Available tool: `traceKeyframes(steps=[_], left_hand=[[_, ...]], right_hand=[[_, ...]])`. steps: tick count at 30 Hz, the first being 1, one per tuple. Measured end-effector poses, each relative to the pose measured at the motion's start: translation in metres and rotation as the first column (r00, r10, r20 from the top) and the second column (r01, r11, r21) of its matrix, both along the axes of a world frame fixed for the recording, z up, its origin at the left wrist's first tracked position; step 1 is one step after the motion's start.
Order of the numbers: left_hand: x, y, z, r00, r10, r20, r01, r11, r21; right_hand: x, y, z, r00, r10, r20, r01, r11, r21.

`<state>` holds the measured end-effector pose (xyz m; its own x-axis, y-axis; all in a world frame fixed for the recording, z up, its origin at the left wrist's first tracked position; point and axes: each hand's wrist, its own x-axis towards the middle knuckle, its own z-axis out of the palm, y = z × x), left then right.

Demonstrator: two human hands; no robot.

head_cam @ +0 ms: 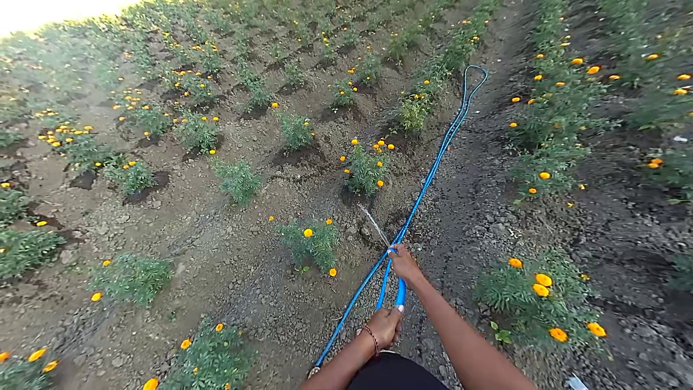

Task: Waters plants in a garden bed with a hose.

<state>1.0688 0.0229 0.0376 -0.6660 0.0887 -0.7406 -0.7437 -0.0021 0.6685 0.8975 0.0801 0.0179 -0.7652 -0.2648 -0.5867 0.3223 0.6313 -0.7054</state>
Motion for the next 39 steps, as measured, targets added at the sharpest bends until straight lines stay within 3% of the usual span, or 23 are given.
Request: traceKeyframes(steps=[17, 39], left_hand=[[0.008, -0.005, 0.003, 0.999, 0.033, -0.006, -0.033, 0.999, 0.012], [-0.002, -0.003, 0.006, 0.998, 0.020, -0.062, -0.021, 0.999, -0.030]], right_hand=[[0.006, -0.013, 0.005, 0.999, 0.050, -0.011, -0.050, 0.999, -0.015], [0.001, -0.006, 0.025, 0.980, -0.059, -0.191, 0.047, 0.997, -0.066]])
